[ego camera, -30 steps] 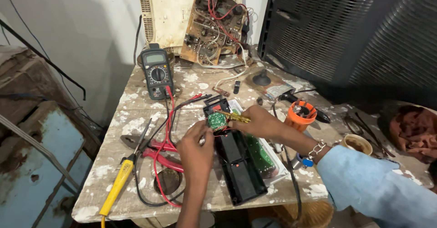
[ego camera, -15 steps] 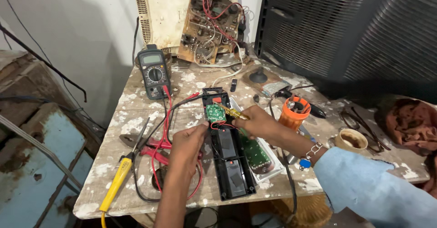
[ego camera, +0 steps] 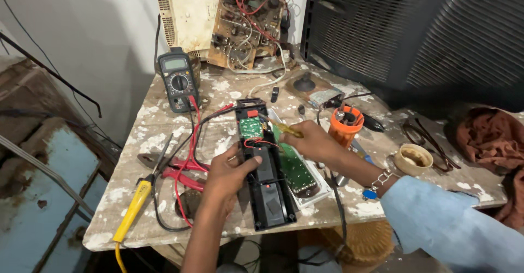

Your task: The person uses a screwdriver to tighten screws on a circuit board inside a black and white housing. They then close the housing, align the halves, and press them together to complete the assembly.

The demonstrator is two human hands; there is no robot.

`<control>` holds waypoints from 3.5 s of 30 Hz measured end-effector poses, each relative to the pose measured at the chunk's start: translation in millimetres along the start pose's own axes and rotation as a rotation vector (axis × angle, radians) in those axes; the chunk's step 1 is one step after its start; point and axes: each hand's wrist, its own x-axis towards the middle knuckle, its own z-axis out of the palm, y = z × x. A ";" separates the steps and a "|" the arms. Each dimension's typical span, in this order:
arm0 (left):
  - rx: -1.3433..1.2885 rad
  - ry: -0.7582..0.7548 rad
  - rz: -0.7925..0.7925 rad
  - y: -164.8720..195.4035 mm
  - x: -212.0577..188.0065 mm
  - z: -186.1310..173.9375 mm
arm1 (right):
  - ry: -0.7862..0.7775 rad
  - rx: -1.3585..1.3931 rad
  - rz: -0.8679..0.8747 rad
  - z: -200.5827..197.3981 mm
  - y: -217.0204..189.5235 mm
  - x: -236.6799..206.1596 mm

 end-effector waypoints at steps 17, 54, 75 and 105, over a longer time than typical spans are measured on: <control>0.127 0.119 0.036 17.3 -15.9 0.4 | 0.058 -0.438 -0.118 -11.0 7.8 -30.1; 0.650 0.302 0.376 67.2 -31.5 5.1 | 0.600 -0.475 -0.656 -43.1 -51.6 -79.0; 1.072 0.465 0.766 93.0 -61.6 71.0 | 0.780 -0.904 -0.659 -39.1 -64.8 -90.4; 1.601 0.448 1.635 111.9 -16.7 56.6 | 0.933 -0.936 -0.598 -49.6 -75.4 -97.2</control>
